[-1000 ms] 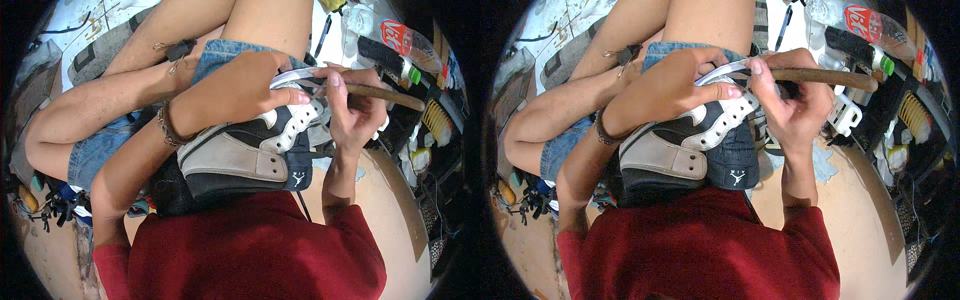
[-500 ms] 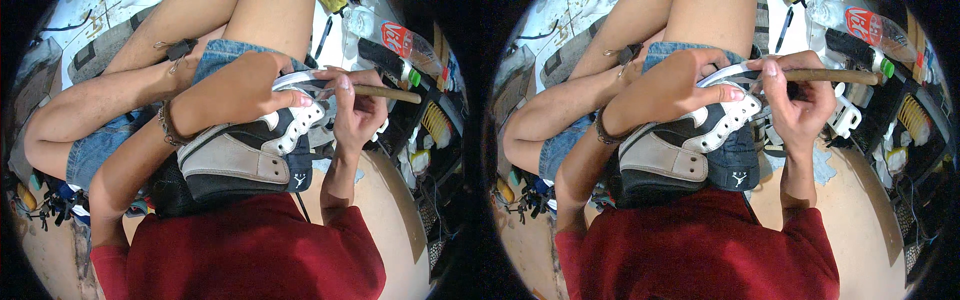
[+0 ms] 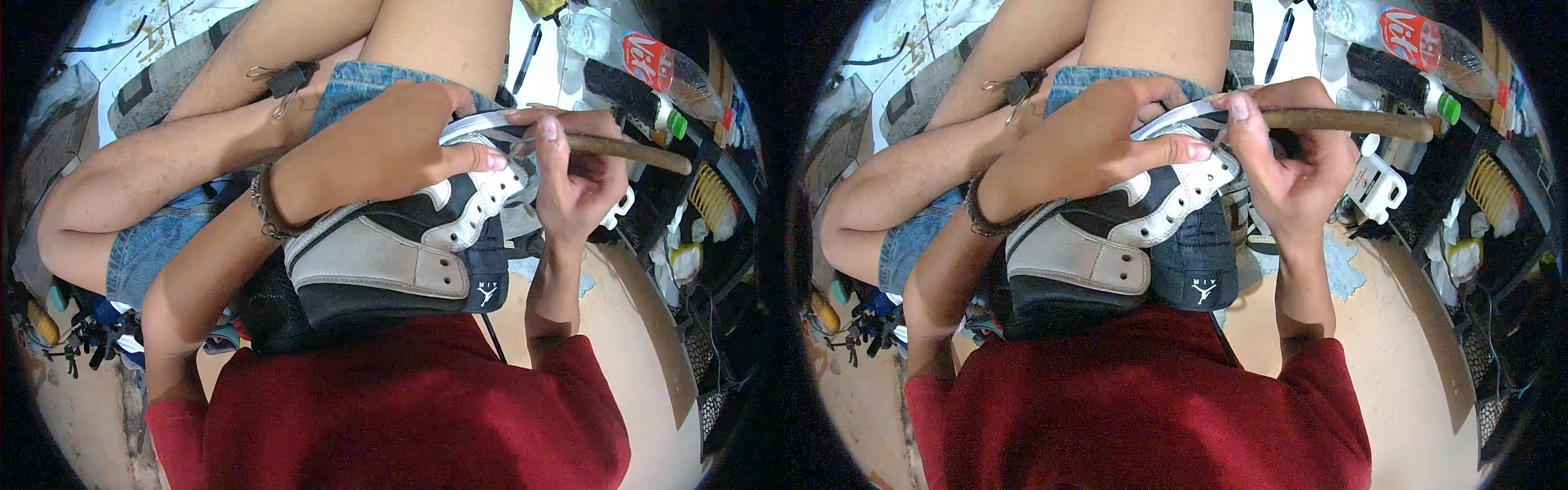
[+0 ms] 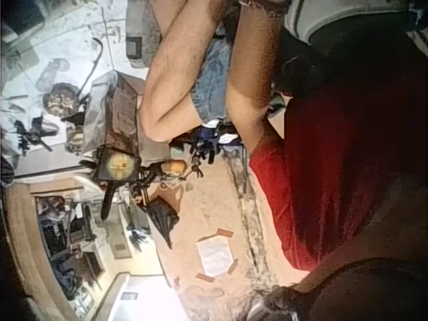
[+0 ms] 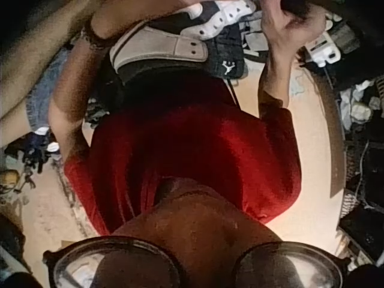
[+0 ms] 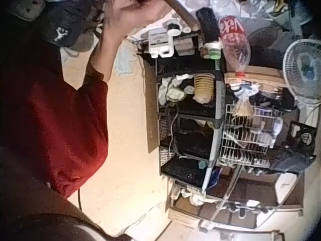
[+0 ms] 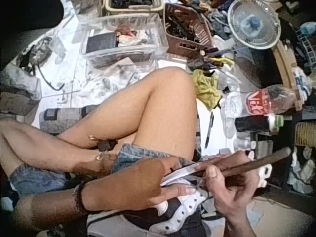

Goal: Applying glue to the sole of a sneaker using a brush.

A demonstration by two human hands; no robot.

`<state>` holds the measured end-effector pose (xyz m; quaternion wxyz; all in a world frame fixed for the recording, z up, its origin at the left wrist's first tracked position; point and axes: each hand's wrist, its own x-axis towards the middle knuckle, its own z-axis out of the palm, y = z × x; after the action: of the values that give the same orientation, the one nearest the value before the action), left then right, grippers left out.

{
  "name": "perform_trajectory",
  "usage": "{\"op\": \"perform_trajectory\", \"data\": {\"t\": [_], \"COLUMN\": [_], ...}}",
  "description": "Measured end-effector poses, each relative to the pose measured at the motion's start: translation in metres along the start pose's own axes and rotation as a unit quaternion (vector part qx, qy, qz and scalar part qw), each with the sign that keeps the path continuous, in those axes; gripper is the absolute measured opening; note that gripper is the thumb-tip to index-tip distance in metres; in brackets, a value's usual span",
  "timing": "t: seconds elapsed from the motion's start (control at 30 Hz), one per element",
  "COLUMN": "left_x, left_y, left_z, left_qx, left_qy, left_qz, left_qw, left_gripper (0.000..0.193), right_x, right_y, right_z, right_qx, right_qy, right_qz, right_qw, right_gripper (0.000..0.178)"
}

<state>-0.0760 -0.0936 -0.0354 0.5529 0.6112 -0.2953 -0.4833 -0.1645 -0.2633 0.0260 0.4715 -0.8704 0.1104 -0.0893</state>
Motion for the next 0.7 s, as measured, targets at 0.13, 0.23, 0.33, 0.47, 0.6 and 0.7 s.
{"op": "perform_trajectory", "data": {"t": [0.13,0.23,0.33,0.47,0.6,0.7], "left_x": [-0.0006,0.0017,0.0003,0.0007,0.0002,-0.0005], "left_y": [-0.0011,-0.0016,-0.0024,-0.0052,-0.0016,-0.006], "left_z": [0.0009,0.0014,0.0019,0.0035,0.001,0.0028], "left_qx": [0.018,0.005,-0.011,0.01,0.008,0.03], "left_qy": [-0.006,-0.002,-0.004,0.015,0.003,0.014], "left_qz": [-0.008,0.006,-0.002,0.018,-0.013,0.012], "left_qw": [1.0,1.0,1.0,1.0,1.0,0.999], "left_gripper": [0.038,0.038,0.038,0.038,0.039,0.04], "right_x": [-0.0024,-0.0023,-0.0031,-0.0026,-0.0041,-0.0019], "right_y": [0.0023,0.0026,0.0028,0.0028,0.0041,0.0015], "right_z": [0.0037,0.0005,-0.0007,0.0035,0.0032,-0.0002], "right_qx": [0.053,0.083,0.035,0.028,0.009,0.013], "right_qy": [0.027,0.059,0.022,0.019,0.034,0.033], "right_qz": [0.044,0.055,0.039,0.016,0.027,0.038], "right_qw": [0.997,0.993,0.998,0.999,0.999,0.999], "right_gripper": [0.01,0.01,0.009,0.009,0.009,0.009]}}
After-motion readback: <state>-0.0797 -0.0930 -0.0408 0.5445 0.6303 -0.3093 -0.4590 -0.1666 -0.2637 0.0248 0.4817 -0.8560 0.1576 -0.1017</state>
